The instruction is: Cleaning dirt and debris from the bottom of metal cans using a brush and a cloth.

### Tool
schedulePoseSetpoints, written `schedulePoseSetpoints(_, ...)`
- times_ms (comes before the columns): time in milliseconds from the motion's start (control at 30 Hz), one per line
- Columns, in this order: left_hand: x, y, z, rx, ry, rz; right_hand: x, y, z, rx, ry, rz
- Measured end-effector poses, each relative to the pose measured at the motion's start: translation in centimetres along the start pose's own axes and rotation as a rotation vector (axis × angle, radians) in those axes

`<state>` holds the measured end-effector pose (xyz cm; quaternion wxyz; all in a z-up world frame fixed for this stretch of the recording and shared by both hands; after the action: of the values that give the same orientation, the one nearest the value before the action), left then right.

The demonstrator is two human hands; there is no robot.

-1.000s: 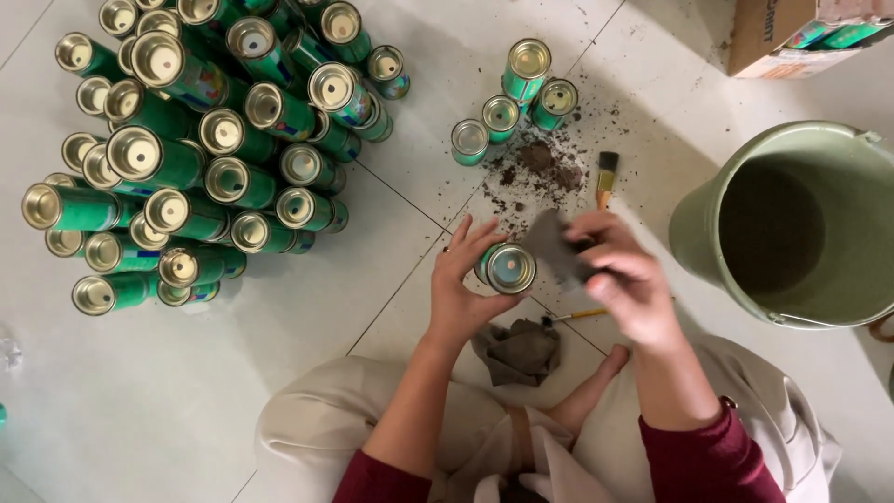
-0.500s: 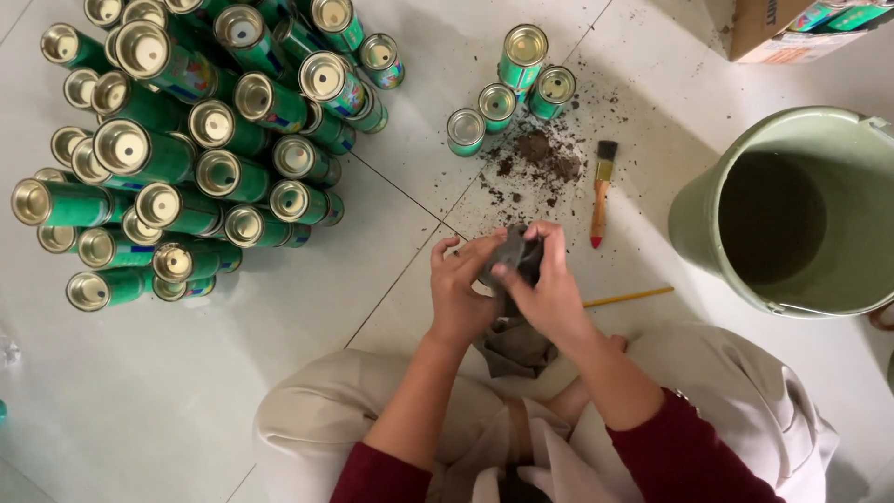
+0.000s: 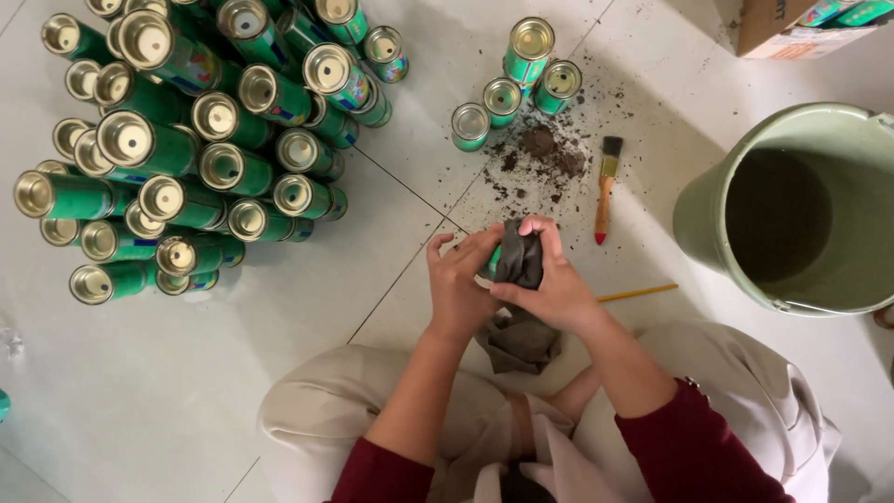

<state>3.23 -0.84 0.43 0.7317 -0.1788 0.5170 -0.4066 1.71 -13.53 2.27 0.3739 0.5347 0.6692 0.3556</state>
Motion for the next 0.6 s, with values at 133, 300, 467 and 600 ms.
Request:
schedulePoseSetpoints(133, 0.3, -0.5, -0.2, 0.017, -0.016, 0.016, 0.6, -1.0, 0.7, -0.170, -0.170, 0.186)
schedulePoseSetpoints(300, -0.9, -1.7, 0.7, -0.012, -0.046, -0.060, 0.0, -1.5, 0.7, -0.173, -0.404, 0.265)
schedulePoseSetpoints(467, -2.6, -2.4, 1.9, -0.061, -0.107, -0.268, -0.5, -1.0, 0.2, -0.092, -0.488, 0.719)
schedulePoseSetpoints(600, -2.4, -1.8, 1.6, -0.047, -0.151, -0.252, -0.9, 0.2, 0.4, -0.146, -0.010, 1.496)
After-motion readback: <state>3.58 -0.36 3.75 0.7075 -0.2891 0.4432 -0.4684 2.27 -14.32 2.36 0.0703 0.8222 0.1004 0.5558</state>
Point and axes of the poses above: each hand's wrist, its own z-axis towards the middle knuckle, its own x-axis out of the palm, y = z × x, the point moved 3 cm from there along z, towards the middle knuckle, and after that the axes turned 10 degrees about z, right-handed, at the moved point
